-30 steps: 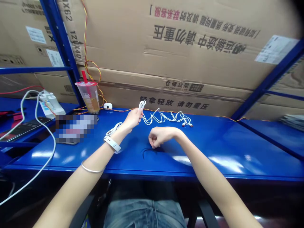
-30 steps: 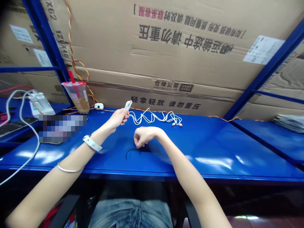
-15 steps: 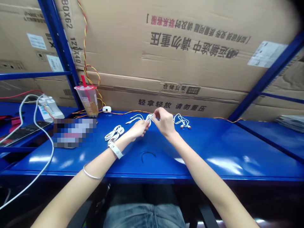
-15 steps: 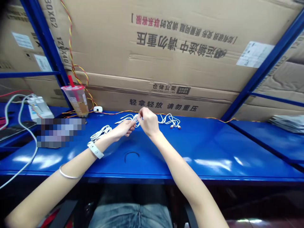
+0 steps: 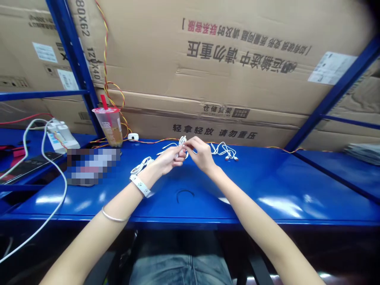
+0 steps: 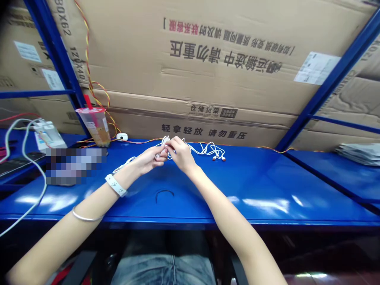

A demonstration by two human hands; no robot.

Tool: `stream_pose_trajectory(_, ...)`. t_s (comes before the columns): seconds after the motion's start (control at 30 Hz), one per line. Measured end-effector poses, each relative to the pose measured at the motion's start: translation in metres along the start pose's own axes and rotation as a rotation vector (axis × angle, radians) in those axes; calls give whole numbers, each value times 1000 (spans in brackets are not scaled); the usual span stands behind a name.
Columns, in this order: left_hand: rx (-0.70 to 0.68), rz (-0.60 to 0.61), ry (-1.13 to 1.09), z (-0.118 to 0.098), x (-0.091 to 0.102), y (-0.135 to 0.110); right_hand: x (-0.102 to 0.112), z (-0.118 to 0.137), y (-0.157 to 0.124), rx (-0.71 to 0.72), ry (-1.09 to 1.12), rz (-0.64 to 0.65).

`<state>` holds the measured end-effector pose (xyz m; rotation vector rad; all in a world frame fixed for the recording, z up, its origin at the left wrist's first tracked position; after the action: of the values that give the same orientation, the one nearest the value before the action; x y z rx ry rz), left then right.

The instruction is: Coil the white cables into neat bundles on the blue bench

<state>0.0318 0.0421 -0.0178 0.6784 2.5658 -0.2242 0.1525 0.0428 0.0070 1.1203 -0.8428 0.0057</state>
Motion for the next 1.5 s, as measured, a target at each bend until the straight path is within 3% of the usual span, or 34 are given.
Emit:
stream_pose_trajectory(0.17, 38, 87, 8, -3, -3, -4, 7, 4, 3, -75, 123, -75)
stream_pose_trajectory(0.4, 10, 42, -17, -5, 0, -2, 8, 4, 5, -81, 277, -56)
stream_pose_trajectory(0.53, -56, 43, 35, -9, 2, -1, 4, -7, 5, -290, 453, -40)
stream_pose_trajectory(0.67, -104, 29, 124, -12, 5, 0, -2, -14, 4, -480, 660, 72)
stream_pose_trajectory(0.77, -143, 10, 233, -12, 6, 0, -3, -15, 4, -503, 762, 100)
stream_pose_trajectory(0.93, -162, -31, 446, -8, 6, 0, -4, -19, 3, -509, 720, 104)
stream_pose_trajectory(1.13, -153, -14, 513, -6, 2, -1, -3, -20, 4, -517, 749, 144)
stream_pose_trajectory(1.23, -146, 39, 469, -10, 0, -3, 2, -24, 4, -540, 836, 185)
stream_pose_trajectory(1.37, -77, 226, 363, -13, -9, -11, 13, -28, 7, -506, 932, 151)
stream_pose_trajectory(1.5, 28, 402, 336, -11, -19, -19, 10, -18, 7, -355, 864, 317)
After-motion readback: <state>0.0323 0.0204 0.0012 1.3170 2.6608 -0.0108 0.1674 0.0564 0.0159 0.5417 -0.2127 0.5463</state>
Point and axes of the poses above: each hand's wrist, its own y-axis towards the middle knuckle, its own x-axis out of the back of the hand, z = x × y, the point moved 4 cm from there along y, towards the middle knuckle, and after that the axes turned 2 degrees about x, right-handed, at the moved point
